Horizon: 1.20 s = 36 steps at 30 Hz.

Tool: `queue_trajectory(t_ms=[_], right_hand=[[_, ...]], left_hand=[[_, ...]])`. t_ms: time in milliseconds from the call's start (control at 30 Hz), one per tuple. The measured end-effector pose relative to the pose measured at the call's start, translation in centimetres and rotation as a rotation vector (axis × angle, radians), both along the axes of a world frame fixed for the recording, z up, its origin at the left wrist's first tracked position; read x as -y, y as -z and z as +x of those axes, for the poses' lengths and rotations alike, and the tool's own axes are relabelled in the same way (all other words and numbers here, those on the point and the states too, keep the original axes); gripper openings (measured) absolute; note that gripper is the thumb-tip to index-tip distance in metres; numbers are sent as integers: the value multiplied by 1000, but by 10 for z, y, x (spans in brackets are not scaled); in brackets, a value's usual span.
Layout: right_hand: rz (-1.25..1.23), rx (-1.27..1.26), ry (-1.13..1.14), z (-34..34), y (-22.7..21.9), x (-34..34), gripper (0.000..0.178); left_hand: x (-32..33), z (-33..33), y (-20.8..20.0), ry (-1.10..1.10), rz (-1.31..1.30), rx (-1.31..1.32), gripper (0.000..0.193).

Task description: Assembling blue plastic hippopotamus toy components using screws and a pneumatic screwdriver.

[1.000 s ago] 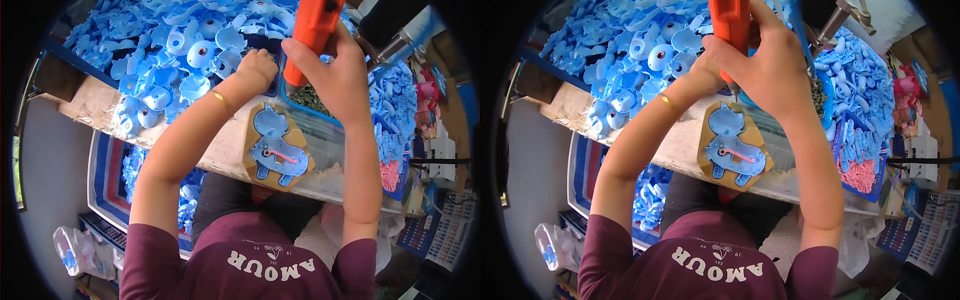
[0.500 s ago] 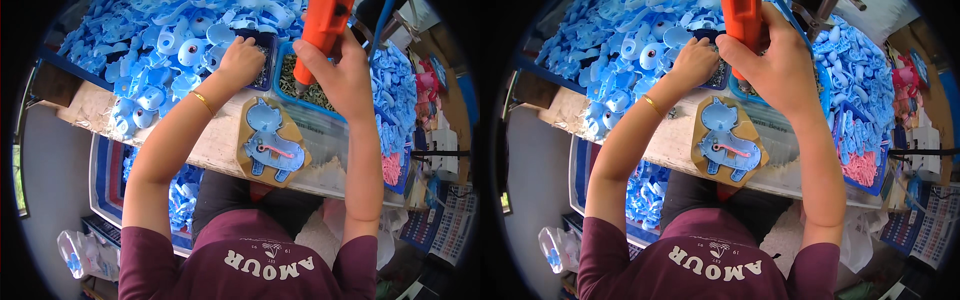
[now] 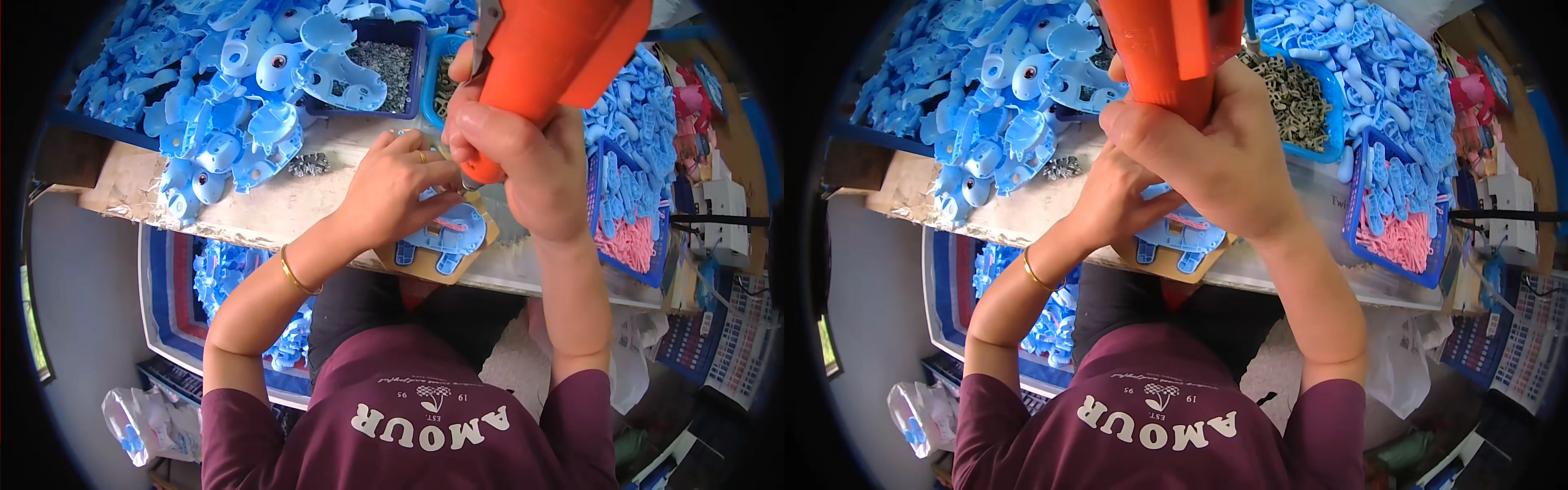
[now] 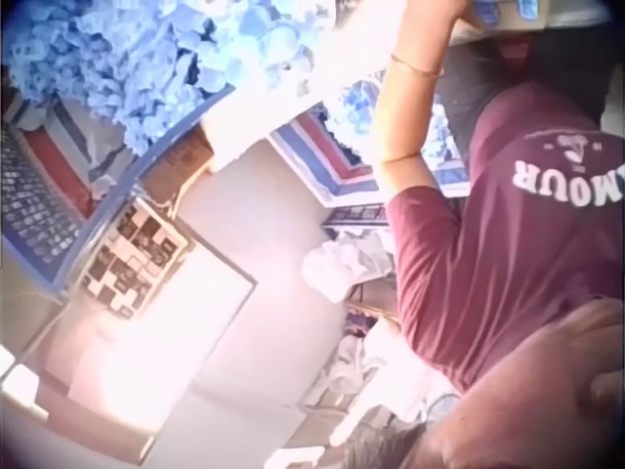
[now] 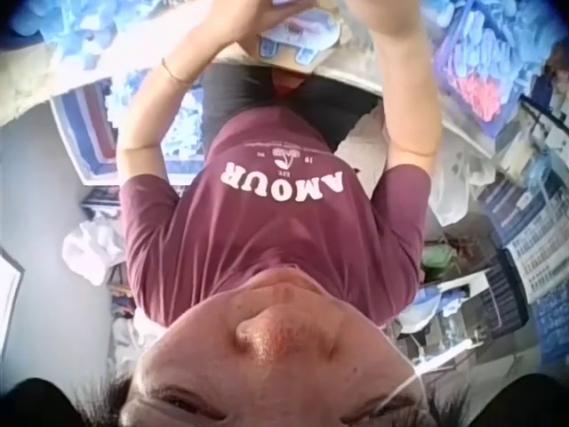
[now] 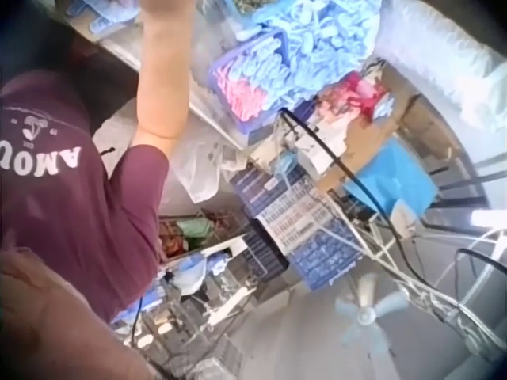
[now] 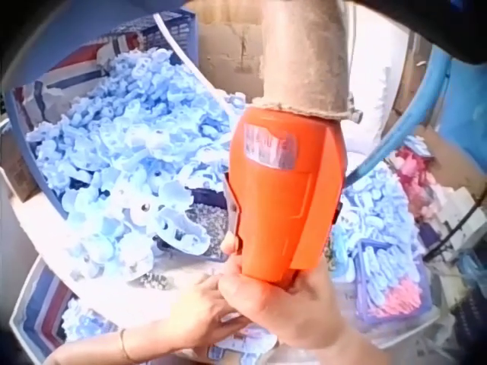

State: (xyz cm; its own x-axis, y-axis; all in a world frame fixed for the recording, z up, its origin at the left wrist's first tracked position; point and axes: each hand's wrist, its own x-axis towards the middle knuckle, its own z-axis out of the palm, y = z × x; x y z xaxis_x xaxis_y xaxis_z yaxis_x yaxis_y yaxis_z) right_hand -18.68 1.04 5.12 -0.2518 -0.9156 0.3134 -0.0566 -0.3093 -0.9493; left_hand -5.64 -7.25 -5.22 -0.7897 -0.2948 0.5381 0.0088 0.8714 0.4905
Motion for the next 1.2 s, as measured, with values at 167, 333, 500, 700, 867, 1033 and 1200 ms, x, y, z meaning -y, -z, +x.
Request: queue_trajectory(t_ms=[167,333,500,700,867,1033,1200], right_hand=[[-55,19,46,0,7,-3,32],[-96,55,-21,-9,13,-4,30],[-41,-26,28,-3,8,-7,36],[-52,195,-100,-9,13,-12,26],[45,-61,60,-4,22,-26,21],[51,88,118,-4,46,-33,21],[63,91,94,-3,53,-30,21]], left_hand=[[-10,3,7,2,42,-12,15],[-12,2,7,1,50,21,14],[-18,4,5,9,122,24,16],[-25,5,12,83,315,19,20],[-29,13,5,66,174,96,39],[-42,20,3,59,18,181,53],[-46,21,11,22,-64,223,49]])
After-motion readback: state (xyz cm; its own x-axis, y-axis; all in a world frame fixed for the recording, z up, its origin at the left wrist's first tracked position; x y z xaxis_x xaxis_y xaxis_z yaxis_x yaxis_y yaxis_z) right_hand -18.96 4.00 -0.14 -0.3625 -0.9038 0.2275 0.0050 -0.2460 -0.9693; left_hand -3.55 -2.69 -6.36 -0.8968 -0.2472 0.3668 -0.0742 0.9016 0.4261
